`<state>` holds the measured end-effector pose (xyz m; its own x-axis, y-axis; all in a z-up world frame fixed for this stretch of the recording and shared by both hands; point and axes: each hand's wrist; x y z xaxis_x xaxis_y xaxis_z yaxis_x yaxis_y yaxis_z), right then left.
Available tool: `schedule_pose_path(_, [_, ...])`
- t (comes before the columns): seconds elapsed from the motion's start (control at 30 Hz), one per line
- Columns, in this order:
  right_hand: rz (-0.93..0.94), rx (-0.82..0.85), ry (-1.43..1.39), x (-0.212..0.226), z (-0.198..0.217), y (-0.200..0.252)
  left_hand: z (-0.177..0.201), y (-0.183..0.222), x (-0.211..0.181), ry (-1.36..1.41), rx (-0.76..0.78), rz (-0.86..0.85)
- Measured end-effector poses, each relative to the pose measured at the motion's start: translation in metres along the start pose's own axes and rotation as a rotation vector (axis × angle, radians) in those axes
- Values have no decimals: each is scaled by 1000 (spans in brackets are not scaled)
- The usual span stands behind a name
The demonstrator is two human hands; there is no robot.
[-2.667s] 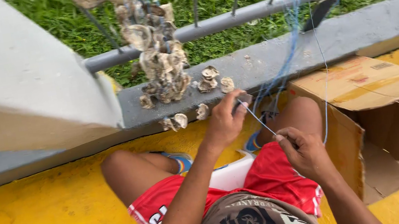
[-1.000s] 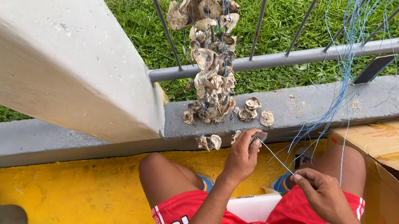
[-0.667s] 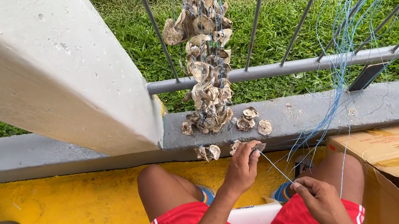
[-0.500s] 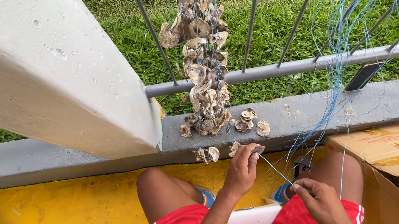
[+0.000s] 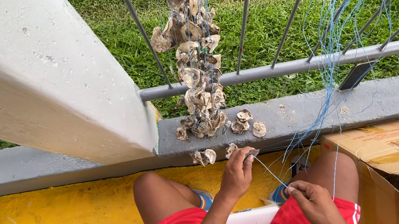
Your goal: Tying oyster shells onto a blue string to create a line of collectors for aquaculture.
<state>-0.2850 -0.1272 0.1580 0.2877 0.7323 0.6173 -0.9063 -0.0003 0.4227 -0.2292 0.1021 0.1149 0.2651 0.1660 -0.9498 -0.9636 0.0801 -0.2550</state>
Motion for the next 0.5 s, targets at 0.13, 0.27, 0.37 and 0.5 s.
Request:
schedule_pose_path(0.13, [12, 9, 0, -1, -3, -1, 4, -3, -7, 12, 12, 33])
schedule_pose_path(0.27, [62, 60, -105, -1, -5, 5, 5, -3, -4, 2, 13, 59])
schedule_pose_path(0.37, [75, 73, -172, 2, -5, 9, 4, 0, -3, -3, 10, 64])
schedule_pose_path(0.5, [72, 62, -177, 2, -7, 6, 3, -2, -2, -15, 0, 47])
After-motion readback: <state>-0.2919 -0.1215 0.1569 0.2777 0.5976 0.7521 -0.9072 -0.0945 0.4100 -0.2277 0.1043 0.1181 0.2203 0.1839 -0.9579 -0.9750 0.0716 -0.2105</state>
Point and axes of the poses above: each hand's wrist, its own y-axis away from the middle knuckle, its own z-axis out of the back of the hand, x = y × z, and after that the axes turned 11 degrees about y, right-handed
